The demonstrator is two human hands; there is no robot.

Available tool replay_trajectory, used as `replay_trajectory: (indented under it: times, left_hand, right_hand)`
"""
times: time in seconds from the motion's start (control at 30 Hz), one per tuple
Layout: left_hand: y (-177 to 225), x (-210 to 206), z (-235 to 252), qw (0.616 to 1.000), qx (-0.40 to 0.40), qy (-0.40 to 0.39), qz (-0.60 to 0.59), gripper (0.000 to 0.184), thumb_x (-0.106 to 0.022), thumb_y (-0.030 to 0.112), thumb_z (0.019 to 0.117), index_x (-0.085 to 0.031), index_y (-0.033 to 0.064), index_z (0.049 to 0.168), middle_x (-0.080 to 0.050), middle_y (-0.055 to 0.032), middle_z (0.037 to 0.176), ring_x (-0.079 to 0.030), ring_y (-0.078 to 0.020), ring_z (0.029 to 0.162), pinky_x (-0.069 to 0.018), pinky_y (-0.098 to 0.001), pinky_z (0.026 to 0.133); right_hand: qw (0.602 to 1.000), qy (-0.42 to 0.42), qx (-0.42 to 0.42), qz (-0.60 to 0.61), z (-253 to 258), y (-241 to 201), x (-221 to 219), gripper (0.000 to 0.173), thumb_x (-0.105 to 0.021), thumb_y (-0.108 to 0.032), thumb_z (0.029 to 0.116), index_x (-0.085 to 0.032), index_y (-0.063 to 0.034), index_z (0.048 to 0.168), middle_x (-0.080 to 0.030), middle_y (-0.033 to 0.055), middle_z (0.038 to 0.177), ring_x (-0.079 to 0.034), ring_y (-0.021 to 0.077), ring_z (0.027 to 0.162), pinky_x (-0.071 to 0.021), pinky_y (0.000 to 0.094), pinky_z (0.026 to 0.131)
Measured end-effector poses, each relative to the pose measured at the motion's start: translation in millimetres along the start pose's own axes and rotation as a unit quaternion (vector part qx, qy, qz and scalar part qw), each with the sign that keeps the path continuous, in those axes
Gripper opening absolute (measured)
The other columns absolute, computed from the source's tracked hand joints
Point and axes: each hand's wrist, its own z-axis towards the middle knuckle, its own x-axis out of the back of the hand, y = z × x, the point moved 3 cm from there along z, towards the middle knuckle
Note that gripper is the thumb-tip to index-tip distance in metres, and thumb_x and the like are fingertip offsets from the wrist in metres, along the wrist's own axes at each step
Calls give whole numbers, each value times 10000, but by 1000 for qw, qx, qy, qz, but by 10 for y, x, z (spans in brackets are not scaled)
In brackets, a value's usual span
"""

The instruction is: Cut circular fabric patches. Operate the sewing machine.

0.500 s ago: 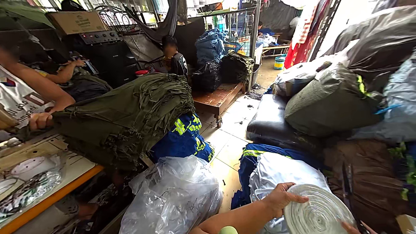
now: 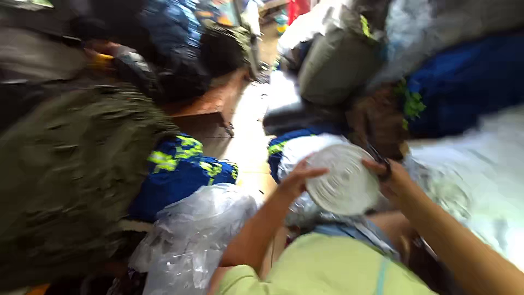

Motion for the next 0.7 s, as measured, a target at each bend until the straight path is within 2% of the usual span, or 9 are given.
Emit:
replay_trajectory:
  times: [0.13, 0.23, 0.27, 0.33, 0.4, 0.47, 0.5, 0.6, 0.7]
  left_hand:
    - [73, 95, 82, 998, -54, -12, 18, 478, -586, -8, 873, -551, 121, 1333, -735, 6, 1030, -719, -96, 868, -623, -297, 768]
    - [117, 76, 92, 996, -81, -9, -20, 521, -583, -35, 826, -576, 153, 1312, -743, 30, 1037, -723, -71, 877, -624, -274, 769]
    - [102, 75, 95, 996, -85, -6, -35, 523, -581, -43, 824, -574, 154, 1309, -744, 30, 1044, -724, -71, 888, -624, -274, 779]
    - [64, 99, 131, 993, -97, -9, -59, 537, -591, -44, 817, -574, 157, 1315, -740, 20, 1063, -723, -77, 903, -625, -281, 792]
    - [46, 125, 176, 992, -105, -15, -73, 552, -590, -64, 828, -573, 150, 1336, -736, 8, 1084, -723, -89, 920, -623, -291, 812]
    - [24, 149, 204, 992, -97, -4, -81, 559, -554, -91, 850, -555, 146, 1356, -729, 2, 1093, -721, -94, 924, -620, -292, 819]
    - [12, 172, 216, 992, -96, 1, -84, 549, -541, -89, 862, -554, 147, 1358, -727, 0, 1093, -720, -95, 920, -620, -290, 817]
    - [30, 251, 241, 992, -93, 13, -81, 412, -474, -15, 970, -555, 146, 1340, -730, 0, 1070, -723, -91, 905, -620, -286, 811]
    - [62, 277, 263, 993, -89, 11, -74, 310, -420, 126, 1060, -586, 151, 1321, -737, 4, 1063, -725, -86, 918, -620, -283, 821]
  right_hand:
    - [999, -34, 7, 27, 71, -137, 9, 101, -640, -116, 994, -630, -51, 1071, -693, -17, 811, -667, 54, 699, -590, 248, 667]
    - [995, -14, 86, -39, -39, -201, 87, 86, -628, -168, 1012, -622, -85, 1034, -639, -69, 769, -580, -18, 618, -510, 162, 579]
    - [988, -3, 127, -92, -93, -191, 170, 125, -637, -176, 1009, -611, -70, 1070, -639, -61, 810, -572, -25, 630, -505, 154, 581]
    - [963, 6, 205, -173, -152, -115, 397, 266, -703, -182, 955, -608, -14, 1138, -703, 7, 937, -648, 25, 725, -570, 220, 651]
    - [939, 24, 263, -219, -216, -52, 583, 331, -781, -256, 865, -631, -28, 1052, -672, -33, 829, -627, 6, 667, -559, 211, 604]
    - [908, 29, 305, -285, -341, -29, 702, 404, -814, -380, 826, -636, -47, 969, -603, -82, 746, -545, -62, 627, -488, 136, 576]
    - [885, 30, 326, -330, -397, -17, 737, 454, -807, -424, 832, -647, -18, 954, -600, -47, 733, -536, -44, 631, -475, 144, 583]
    - [809, 40, 377, -449, -463, 6, 754, 510, -763, -433, 848, -682, 59, 955, -661, 133, 762, -611, 156, 652, -516, 303, 593]
    - [727, 61, 430, -532, -414, -32, 725, 516, -703, -457, 872, -678, 57, 901, -665, 180, 757, -642, 287, 635, -499, 416, 529]
